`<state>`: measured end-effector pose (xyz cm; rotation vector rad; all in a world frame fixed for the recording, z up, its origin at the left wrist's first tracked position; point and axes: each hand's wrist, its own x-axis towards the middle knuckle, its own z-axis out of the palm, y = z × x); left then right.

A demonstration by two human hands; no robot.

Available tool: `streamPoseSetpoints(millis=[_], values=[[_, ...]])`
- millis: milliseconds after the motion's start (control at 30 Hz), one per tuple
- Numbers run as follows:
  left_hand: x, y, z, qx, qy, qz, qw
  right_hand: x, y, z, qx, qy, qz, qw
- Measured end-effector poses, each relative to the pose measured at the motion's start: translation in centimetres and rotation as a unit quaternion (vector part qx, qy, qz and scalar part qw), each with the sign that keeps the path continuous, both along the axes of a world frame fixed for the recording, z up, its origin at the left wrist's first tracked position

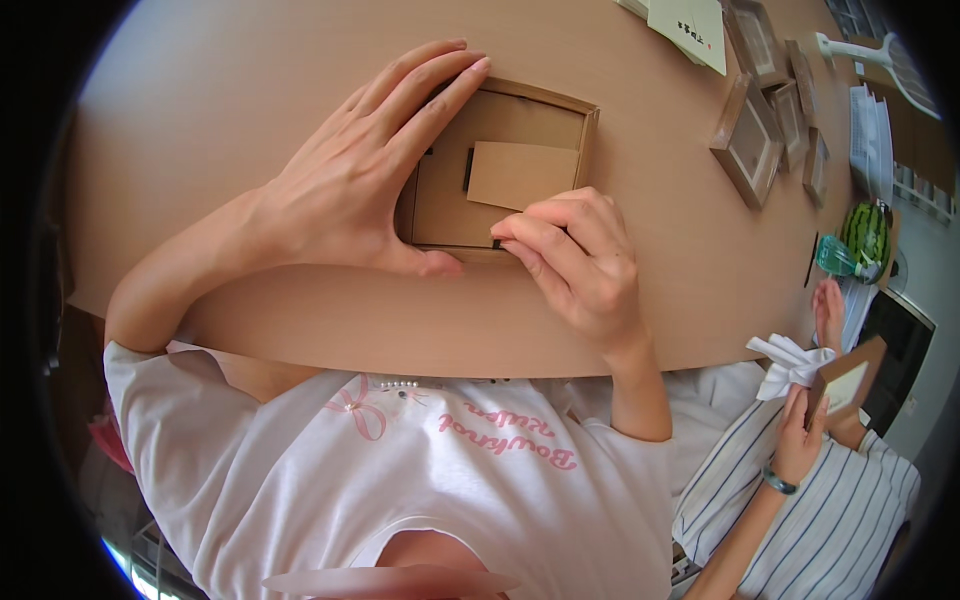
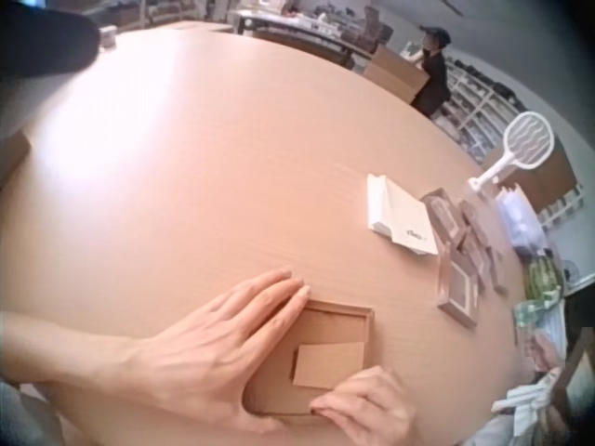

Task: The recorder is assembling small cardboard picture frames by inserting backing material and paper inserts.

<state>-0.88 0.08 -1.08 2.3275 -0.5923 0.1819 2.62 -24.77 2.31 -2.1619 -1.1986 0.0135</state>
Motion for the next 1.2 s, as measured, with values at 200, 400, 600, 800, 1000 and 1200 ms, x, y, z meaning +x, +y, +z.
streamPoseSetpoints(millis=[200,400,600,800,1000,1200], values=[[-0.5,0.0,-0.1,0.0,-0.018,0.016,1.0,-0.6,0.0,-0.5,-0.011,0.004,0.006,1.0],[-0.3,0.1,-0.3,0.0,-0.02,0.017,1.0,-0.3,0.5,-0.3,-0.048,-0.007,0.032,0.998],[-0.1,0.0,0.3,0.0,-0.019,0.014,1.0,-0.3,0.3,-0.1,-0.051,-0.025,0.033,0.998],[0.1,0.0,1.9,-0.017,-0.012,-0.018,1.0,0.0,-0.2,1.0,-0.033,-0.022,0.042,0.998],[-0.1,-2.0,5.5,0.121,-0.003,-0.011,0.993,0.0,-0.7,0.0,0.086,-0.049,0.016,0.995],[-0.9,-3.5,4.2,0.146,0.026,0.012,0.989,-0.5,-1.4,-0.7,0.085,-0.006,0.024,0.996]])
